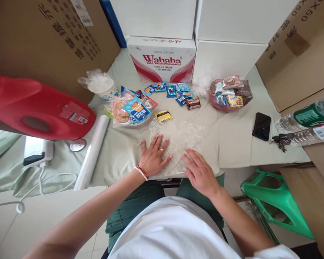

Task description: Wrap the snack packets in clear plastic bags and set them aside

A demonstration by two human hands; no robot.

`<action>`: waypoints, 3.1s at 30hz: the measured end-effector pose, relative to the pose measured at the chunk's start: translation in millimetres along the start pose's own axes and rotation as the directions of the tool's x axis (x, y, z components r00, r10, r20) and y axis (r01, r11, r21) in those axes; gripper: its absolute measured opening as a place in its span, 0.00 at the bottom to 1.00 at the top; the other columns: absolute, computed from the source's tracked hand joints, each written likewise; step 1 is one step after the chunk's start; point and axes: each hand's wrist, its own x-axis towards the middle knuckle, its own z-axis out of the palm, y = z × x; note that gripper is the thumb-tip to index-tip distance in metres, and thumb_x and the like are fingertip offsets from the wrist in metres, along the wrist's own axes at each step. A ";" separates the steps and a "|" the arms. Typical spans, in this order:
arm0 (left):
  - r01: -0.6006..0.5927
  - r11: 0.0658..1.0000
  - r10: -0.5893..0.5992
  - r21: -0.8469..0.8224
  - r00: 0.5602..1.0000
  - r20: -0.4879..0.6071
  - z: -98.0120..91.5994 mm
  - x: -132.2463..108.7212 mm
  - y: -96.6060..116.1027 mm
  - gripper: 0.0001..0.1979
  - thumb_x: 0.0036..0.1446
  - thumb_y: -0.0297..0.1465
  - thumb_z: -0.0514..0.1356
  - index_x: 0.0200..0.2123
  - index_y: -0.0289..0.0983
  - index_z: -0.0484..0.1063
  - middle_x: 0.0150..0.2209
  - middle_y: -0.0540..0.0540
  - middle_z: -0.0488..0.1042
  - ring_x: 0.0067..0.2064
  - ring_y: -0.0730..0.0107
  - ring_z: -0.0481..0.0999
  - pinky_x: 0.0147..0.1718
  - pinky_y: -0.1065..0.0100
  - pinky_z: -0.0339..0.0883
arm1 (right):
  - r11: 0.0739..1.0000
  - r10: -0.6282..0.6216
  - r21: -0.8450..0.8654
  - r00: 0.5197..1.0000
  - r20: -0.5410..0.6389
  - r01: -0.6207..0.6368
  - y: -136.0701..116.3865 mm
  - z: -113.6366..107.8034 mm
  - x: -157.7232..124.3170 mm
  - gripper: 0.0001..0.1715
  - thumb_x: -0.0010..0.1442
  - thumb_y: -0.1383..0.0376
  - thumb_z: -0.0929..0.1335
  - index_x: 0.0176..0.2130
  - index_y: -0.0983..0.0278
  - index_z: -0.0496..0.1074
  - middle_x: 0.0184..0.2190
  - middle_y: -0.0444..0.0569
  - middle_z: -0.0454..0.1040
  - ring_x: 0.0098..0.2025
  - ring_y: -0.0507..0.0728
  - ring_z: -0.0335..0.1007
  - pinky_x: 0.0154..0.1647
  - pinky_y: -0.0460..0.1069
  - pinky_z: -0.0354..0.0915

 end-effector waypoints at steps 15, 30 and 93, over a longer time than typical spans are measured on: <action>-0.066 0.998 0.066 0.018 0.998 0.021 -1.4 -12.2 -43.4 0.38 0.70 0.54 0.48 0.75 0.42 0.53 0.78 0.38 0.42 0.77 0.47 0.48 0.71 0.29 0.30 | 0.950 0.280 -0.176 0.954 0.107 -0.259 97.1 -56.6 142.6 0.21 0.70 0.58 0.62 0.50 0.63 0.80 0.48 0.56 0.82 0.47 0.65 0.78 0.52 0.59 0.72; -0.068 0.998 0.067 0.011 0.997 0.043 -4.9 -11.4 -42.7 0.40 0.67 0.53 0.53 0.75 0.41 0.54 0.78 0.36 0.44 0.77 0.42 0.49 0.70 0.28 0.30 | 0.866 0.366 -0.347 0.929 -0.052 -0.360 137.9 -41.8 214.4 0.20 0.65 0.58 0.66 0.50 0.66 0.78 0.47 0.60 0.75 0.53 0.68 0.66 0.56 0.58 0.63; -0.043 0.999 0.043 -0.025 0.999 -0.010 -1.2 -11.4 -40.6 0.47 0.66 0.57 0.50 0.76 0.33 0.47 0.77 0.32 0.47 0.77 0.42 0.48 0.71 0.31 0.33 | 0.962 0.112 -0.273 0.937 0.330 -0.019 -1.3 1.2 119.4 0.31 0.66 0.59 0.70 0.65 0.64 0.67 0.56 0.60 0.73 0.59 0.70 0.63 0.59 0.62 0.61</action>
